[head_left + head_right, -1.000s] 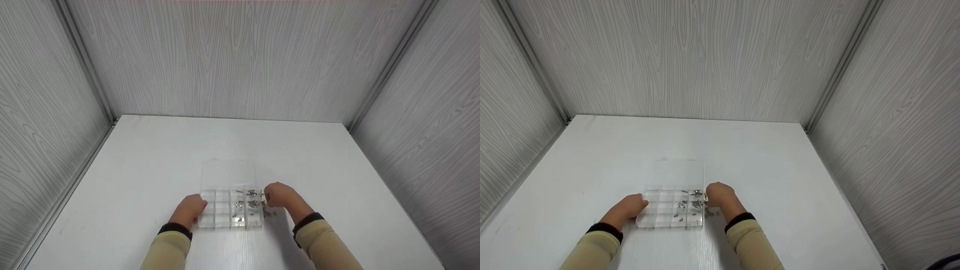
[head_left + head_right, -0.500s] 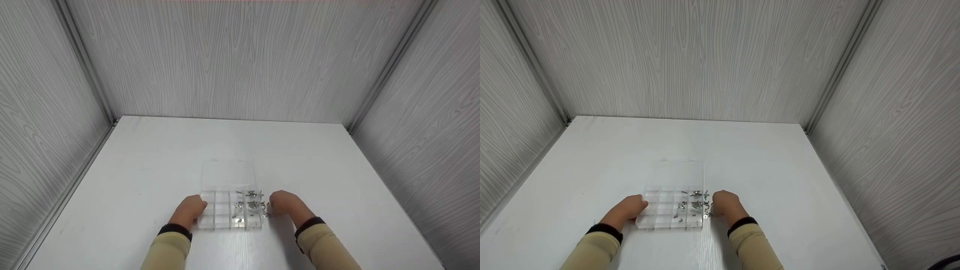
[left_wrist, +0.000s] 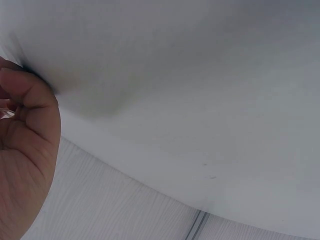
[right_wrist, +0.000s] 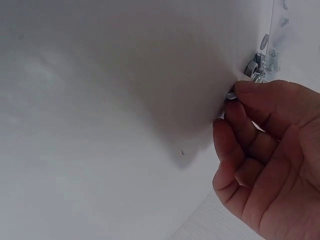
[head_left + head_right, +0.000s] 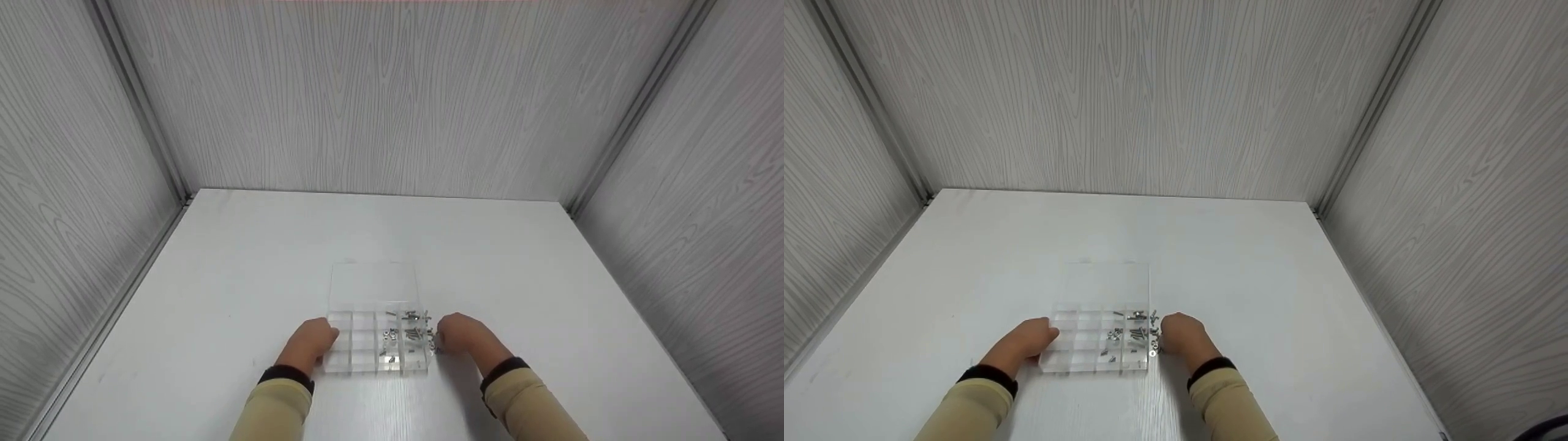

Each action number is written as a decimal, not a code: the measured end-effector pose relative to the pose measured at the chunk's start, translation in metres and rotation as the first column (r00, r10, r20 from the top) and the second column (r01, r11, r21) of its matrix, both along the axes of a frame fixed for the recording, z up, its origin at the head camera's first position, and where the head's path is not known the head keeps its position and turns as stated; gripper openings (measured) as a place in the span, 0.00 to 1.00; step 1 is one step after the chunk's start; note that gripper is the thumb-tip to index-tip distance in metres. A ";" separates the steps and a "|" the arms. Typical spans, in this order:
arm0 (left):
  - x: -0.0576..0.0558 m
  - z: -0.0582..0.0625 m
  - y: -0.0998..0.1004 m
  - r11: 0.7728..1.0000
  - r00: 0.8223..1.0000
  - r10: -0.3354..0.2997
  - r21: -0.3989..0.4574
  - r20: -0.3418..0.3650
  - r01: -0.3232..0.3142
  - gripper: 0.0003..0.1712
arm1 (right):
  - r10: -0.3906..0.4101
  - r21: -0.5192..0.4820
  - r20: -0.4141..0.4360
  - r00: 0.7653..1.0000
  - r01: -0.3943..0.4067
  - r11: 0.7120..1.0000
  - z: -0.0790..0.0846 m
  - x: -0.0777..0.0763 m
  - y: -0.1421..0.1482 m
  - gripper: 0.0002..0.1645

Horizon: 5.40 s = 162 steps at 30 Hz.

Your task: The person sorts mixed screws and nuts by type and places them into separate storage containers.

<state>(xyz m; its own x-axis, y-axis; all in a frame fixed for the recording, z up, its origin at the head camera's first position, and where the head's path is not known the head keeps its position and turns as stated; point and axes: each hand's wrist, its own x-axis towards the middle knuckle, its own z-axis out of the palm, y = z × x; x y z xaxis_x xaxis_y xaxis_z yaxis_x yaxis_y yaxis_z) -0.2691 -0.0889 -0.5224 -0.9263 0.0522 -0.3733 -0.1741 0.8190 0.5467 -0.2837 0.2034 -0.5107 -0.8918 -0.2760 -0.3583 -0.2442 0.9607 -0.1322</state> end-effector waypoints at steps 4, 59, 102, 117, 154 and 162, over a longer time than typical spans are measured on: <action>0.000 0.000 0.000 1.000 1.000 -0.005 -0.007 -0.005 0.005 0.17 | 0.035 -0.050 -0.040 0.999 -0.037 0.998 -0.001 0.002 0.001 0.15; 0.001 0.003 0.001 1.000 1.000 0.002 0.008 0.010 -0.002 0.15 | 0.377 -0.192 -0.080 0.923 -0.385 0.903 0.033 0.002 -0.061 0.09; 0.004 0.006 -0.001 0.999 0.999 -0.027 -0.025 -0.017 0.027 0.15 | 0.091 -0.129 -0.003 0.996 -0.091 0.987 -0.002 -0.002 0.001 0.09; 0.003 0.004 -0.001 1.000 1.000 -0.015 -0.023 -0.020 0.015 0.15 | 0.100 -0.119 -0.039 0.994 -0.104 0.987 0.023 -0.012 -0.012 0.10; 0.001 0.001 0.005 1.000 1.000 -0.020 -0.008 -0.011 0.020 0.18 | 0.217 -0.121 -0.095 0.972 -0.228 0.966 0.035 -0.009 -0.062 0.05; 0.002 0.003 0.003 1.000 1.000 -0.025 -0.012 -0.010 0.025 0.17 | 0.164 -0.181 -0.098 0.982 -0.179 0.967 0.036 -0.009 -0.041 0.09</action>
<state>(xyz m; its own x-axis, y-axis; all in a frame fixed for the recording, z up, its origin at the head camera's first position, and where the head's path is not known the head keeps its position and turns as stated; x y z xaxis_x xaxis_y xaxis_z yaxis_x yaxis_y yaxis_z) -0.2668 -0.0855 -0.5190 -0.9284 0.0711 -0.3647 -0.1479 0.8296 0.5384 -0.2927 0.1628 -0.4752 -0.8494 -0.4827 -0.2133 -0.4205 0.8633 -0.2790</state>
